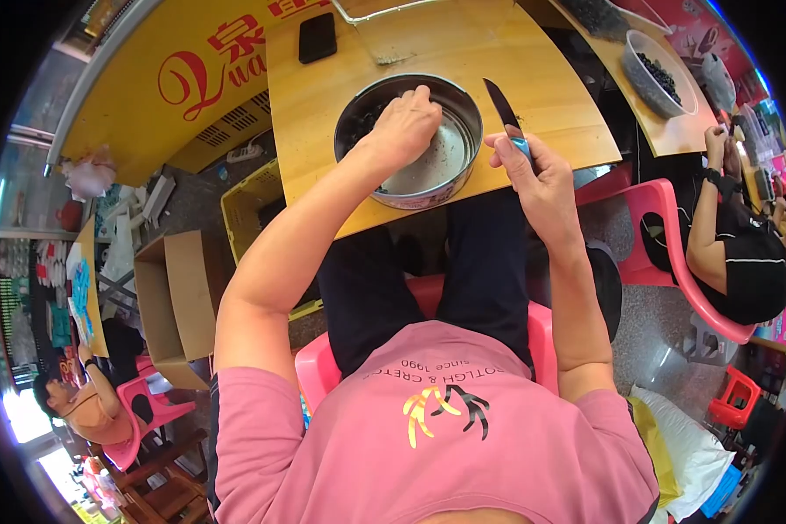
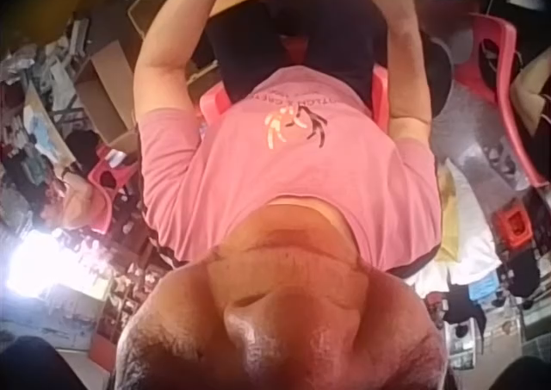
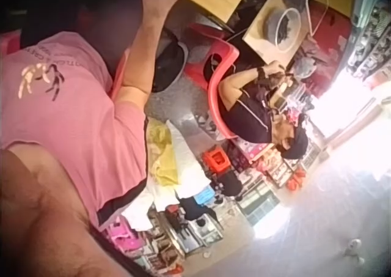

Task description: Manually trimming small black parts using a handheld knife over a metal bowl.

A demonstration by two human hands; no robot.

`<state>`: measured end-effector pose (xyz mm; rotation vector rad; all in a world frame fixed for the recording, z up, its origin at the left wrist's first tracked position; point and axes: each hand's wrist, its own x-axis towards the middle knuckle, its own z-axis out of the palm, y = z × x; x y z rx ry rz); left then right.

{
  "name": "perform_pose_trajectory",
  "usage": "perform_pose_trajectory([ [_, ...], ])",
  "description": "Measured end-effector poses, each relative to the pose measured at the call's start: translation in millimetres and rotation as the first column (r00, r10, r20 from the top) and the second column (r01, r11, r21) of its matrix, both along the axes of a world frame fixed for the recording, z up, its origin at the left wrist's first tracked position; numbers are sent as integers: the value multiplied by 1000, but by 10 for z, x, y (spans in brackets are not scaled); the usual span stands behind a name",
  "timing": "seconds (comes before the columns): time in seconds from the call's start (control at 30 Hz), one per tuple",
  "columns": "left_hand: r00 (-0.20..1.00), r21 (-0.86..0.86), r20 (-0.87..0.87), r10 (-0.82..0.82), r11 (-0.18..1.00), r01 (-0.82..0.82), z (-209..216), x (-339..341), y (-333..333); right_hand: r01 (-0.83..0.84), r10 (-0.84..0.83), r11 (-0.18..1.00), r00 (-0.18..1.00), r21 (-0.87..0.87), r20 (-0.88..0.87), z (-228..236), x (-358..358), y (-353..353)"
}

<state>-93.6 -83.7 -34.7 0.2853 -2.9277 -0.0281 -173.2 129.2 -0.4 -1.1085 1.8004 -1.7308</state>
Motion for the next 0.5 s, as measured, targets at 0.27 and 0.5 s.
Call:
perform_pose_trajectory([
  [0.27,994,417,-108,28,909,20,223,290,-64,-59,62,997,996,-45,67,87,66,-69],
  [0.5,756,847,-532,382,254,468,663,710,415,-196,215,976,915,-91,342,164,210,-259],
])
